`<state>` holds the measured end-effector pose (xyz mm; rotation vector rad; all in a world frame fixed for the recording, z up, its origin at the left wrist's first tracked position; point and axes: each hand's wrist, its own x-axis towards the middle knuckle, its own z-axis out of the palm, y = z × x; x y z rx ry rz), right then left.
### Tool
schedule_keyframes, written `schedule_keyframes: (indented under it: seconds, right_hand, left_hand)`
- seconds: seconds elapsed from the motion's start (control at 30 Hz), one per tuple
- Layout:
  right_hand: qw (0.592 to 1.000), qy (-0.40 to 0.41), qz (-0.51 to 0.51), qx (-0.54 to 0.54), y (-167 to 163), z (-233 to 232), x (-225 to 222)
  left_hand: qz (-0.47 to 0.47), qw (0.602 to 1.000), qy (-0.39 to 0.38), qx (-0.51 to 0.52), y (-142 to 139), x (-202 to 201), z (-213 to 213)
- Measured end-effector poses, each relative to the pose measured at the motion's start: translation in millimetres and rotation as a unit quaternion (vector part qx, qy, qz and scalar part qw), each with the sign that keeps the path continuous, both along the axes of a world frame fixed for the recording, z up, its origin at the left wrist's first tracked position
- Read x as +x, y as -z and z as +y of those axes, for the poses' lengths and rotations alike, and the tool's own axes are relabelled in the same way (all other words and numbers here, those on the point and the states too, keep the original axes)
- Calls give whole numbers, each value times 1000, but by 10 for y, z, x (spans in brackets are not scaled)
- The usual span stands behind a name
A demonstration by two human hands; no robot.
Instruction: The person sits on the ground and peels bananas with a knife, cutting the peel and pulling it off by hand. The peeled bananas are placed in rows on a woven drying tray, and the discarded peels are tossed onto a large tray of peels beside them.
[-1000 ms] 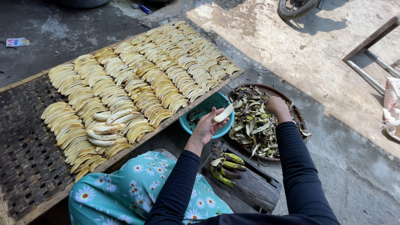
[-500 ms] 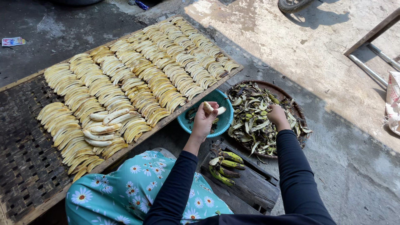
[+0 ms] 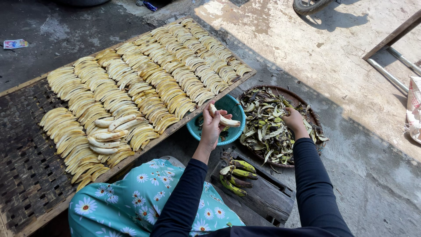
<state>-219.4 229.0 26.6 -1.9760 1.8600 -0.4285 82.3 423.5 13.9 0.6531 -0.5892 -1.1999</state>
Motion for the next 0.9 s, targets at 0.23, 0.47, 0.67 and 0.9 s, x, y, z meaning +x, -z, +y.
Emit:
schedule_keyframes:
  seconds: [0.23,0.47,0.67,0.9]
  right_hand:
    - [964,-191,-181,-48,-149,338,371]
    - [824,-296,-449,177,-284,2118,1177]
    - [805,-311,-468,189,-330,2783,1634]
    - [808,-289,-462,222,-369,3090,1842]
  left_hand:
    - [154,986,-67,-2,132,113,-90]
    - [161,974,-148,59,146,284,-73]
    - [106,979,-166,52,155,336,141]
    - [59,975,-200,76,47,574,424]
